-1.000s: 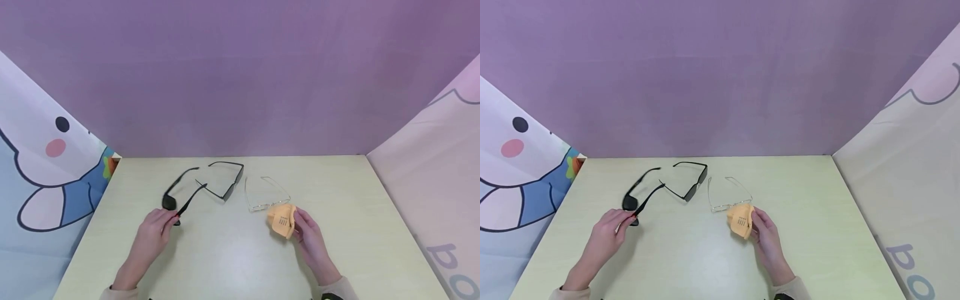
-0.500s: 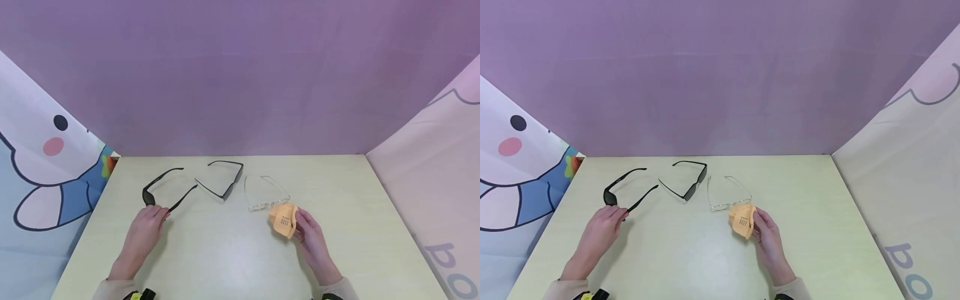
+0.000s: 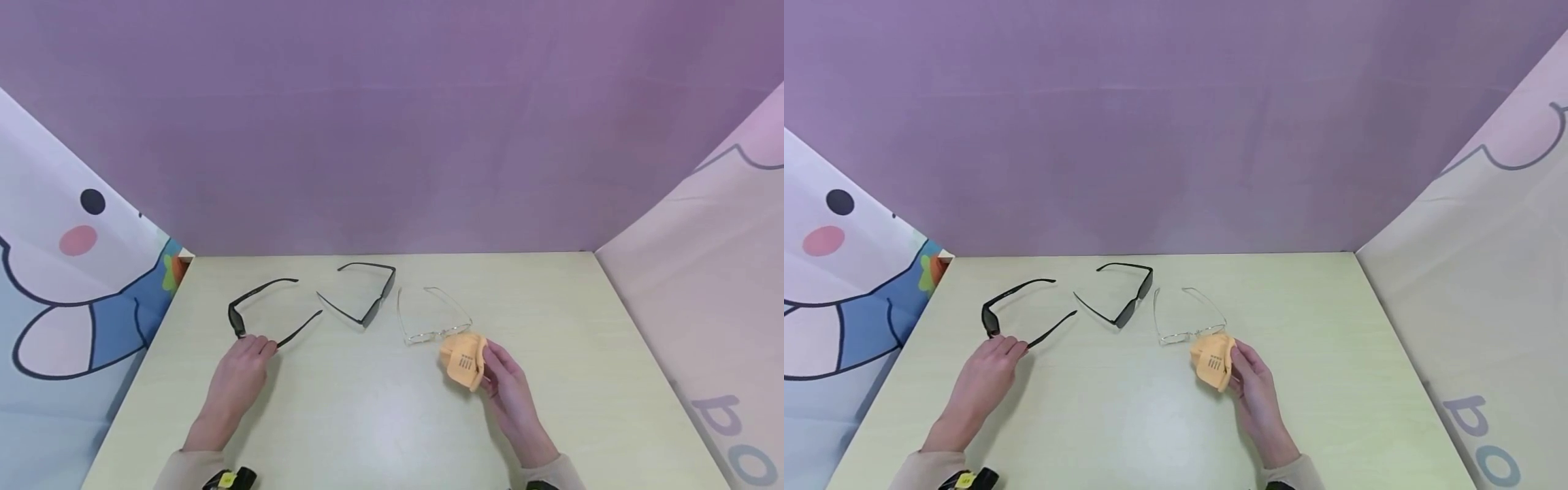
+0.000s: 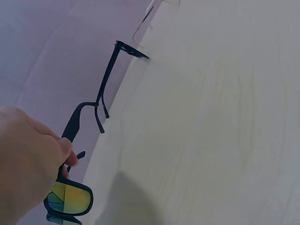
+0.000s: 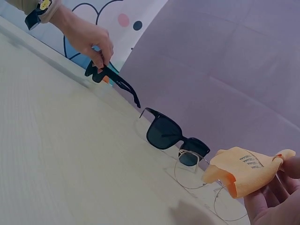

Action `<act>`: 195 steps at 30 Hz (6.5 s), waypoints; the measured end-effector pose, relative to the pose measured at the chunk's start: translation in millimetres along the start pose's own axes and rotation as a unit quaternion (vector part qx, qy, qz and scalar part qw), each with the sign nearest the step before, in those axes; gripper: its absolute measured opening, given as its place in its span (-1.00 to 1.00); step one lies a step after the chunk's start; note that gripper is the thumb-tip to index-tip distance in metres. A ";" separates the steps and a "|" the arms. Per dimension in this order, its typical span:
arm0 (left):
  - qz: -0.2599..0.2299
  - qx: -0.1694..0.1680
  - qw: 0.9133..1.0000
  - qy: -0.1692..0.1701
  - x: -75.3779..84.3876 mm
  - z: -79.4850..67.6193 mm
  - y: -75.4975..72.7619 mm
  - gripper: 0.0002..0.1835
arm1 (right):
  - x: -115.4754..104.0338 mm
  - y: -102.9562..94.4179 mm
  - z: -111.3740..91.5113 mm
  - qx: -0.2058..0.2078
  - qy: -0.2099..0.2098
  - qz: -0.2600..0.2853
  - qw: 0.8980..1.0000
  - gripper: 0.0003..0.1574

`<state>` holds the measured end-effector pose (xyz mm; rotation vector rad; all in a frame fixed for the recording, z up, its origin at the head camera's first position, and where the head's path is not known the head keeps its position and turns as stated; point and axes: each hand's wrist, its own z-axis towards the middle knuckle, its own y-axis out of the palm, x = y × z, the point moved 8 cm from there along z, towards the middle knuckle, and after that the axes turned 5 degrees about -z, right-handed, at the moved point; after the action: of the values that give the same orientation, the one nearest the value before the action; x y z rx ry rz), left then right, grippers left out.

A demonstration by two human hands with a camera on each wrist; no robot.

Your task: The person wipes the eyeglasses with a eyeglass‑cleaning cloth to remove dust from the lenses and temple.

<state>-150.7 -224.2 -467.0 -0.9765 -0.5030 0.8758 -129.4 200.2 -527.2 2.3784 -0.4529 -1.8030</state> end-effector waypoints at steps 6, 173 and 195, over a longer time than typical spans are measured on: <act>0.000 -0.011 1.000 0.003 2.3 -3.9 7.3 -0.70 | -0.1 -0.8 -1.4 -0.002 -0.003 0.002 1.000 -0.81; -0.628 0.107 0.744 -0.203 142.8 84.3 -9.9 -0.83 | -79.8 149.2 -88.7 -0.099 -0.755 -0.373 0.530 -0.75; -0.644 0.101 0.733 -0.196 142.4 86.2 -14.4 -0.88 | -90.1 148.7 -84.2 -0.081 -0.759 -0.370 0.529 -0.77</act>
<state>-125.5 -67.9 -413.4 -0.0512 -1.2084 -0.1817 -95.1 80.2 -379.8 0.0514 0.7955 -3.5346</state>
